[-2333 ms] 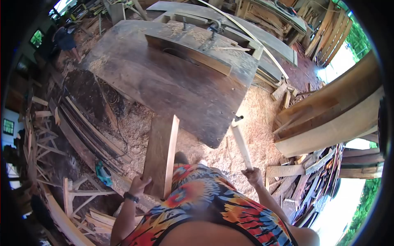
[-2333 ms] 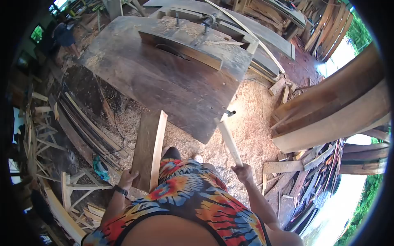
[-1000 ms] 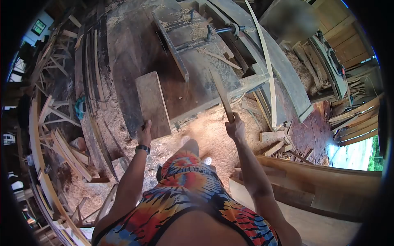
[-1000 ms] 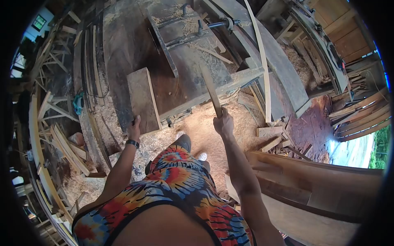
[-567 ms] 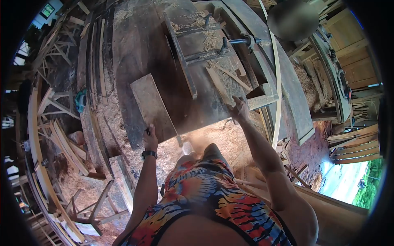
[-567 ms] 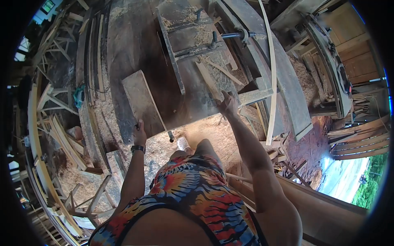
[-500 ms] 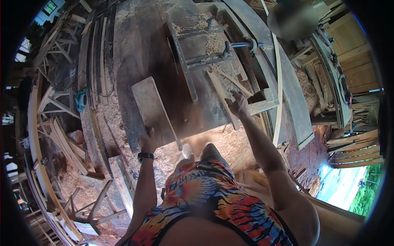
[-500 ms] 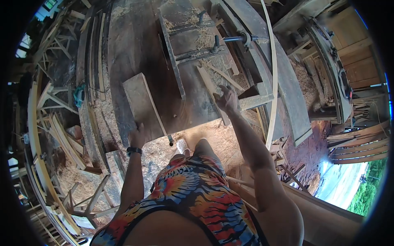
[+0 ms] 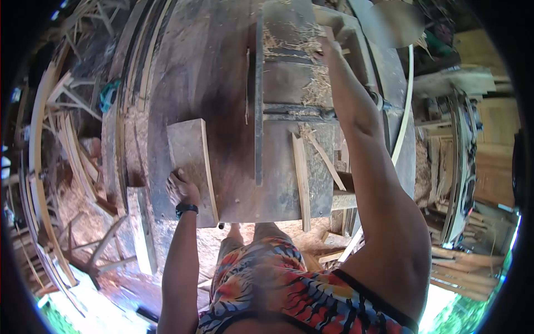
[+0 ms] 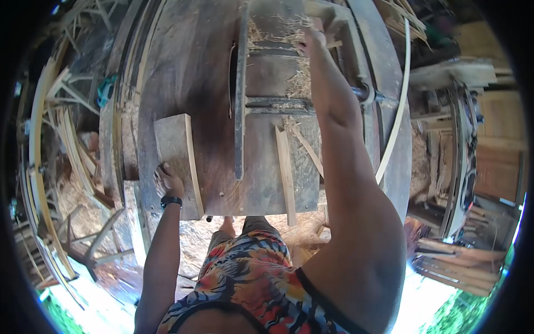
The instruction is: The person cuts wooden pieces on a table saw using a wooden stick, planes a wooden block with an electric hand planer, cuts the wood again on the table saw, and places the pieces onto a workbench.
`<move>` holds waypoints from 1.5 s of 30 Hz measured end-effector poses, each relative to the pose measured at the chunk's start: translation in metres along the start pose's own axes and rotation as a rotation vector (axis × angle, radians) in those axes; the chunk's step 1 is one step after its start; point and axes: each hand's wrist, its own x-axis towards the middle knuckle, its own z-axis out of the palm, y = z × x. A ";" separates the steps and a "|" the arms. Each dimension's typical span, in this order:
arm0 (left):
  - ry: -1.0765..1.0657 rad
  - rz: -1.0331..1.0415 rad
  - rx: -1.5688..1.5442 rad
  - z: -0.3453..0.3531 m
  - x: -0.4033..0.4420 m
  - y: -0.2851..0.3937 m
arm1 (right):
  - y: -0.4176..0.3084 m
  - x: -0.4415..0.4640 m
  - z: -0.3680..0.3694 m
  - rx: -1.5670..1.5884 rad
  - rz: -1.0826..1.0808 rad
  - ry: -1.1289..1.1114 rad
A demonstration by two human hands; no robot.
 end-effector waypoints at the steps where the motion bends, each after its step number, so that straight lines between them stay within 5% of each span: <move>1: -0.021 0.006 0.023 -0.002 -0.001 0.001 | 0.006 0.011 0.009 0.064 0.011 0.005; 3: -0.005 -0.005 0.024 0.001 -0.001 -0.001 | 0.016 0.035 0.012 0.210 0.027 0.036; 10: -0.028 -0.022 0.030 -0.005 -0.002 0.006 | -0.014 0.062 -0.047 -0.708 -0.166 -0.656; 13: -0.028 -0.025 -0.006 -0.003 -0.002 0.004 | -0.030 0.098 -0.038 -1.217 -0.112 -0.767; 14: -0.042 -0.026 0.017 -0.003 -0.002 0.003 | -0.055 0.056 -0.023 -1.659 -0.363 -0.564; 18: -0.052 -0.016 0.038 0.001 -0.003 -0.005 | -0.021 0.083 0.044 -0.568 -1.026 -0.325; 20: -0.035 -0.004 0.041 0.004 -0.003 -0.008 | -0.005 0.085 0.072 -0.034 -0.756 -0.365; 22: -0.056 -0.045 0.000 -0.004 -0.002 0.002 | -0.004 0.069 0.101 0.420 0.048 -0.546; 25: -0.051 -0.045 -0.005 -0.002 -0.002 0.004 | 0.012 0.084 0.122 0.770 0.137 -0.415; 35: -0.110 -0.044 0.016 -0.007 0.000 0.003 | 0.044 0.119 0.170 1.140 0.038 -0.456; 40: -0.104 -0.059 0.001 -0.006 -0.001 0.004 | 0.068 0.094 0.203 0.952 0.057 -0.416; 44: -0.103 -0.054 0.009 -0.009 0.001 0.007 | 0.060 0.121 0.175 1.133 -0.042 -0.698; 45: -0.099 -0.047 0.012 -0.008 0.003 0.006 | 0.060 0.117 0.187 1.110 -0.035 -0.562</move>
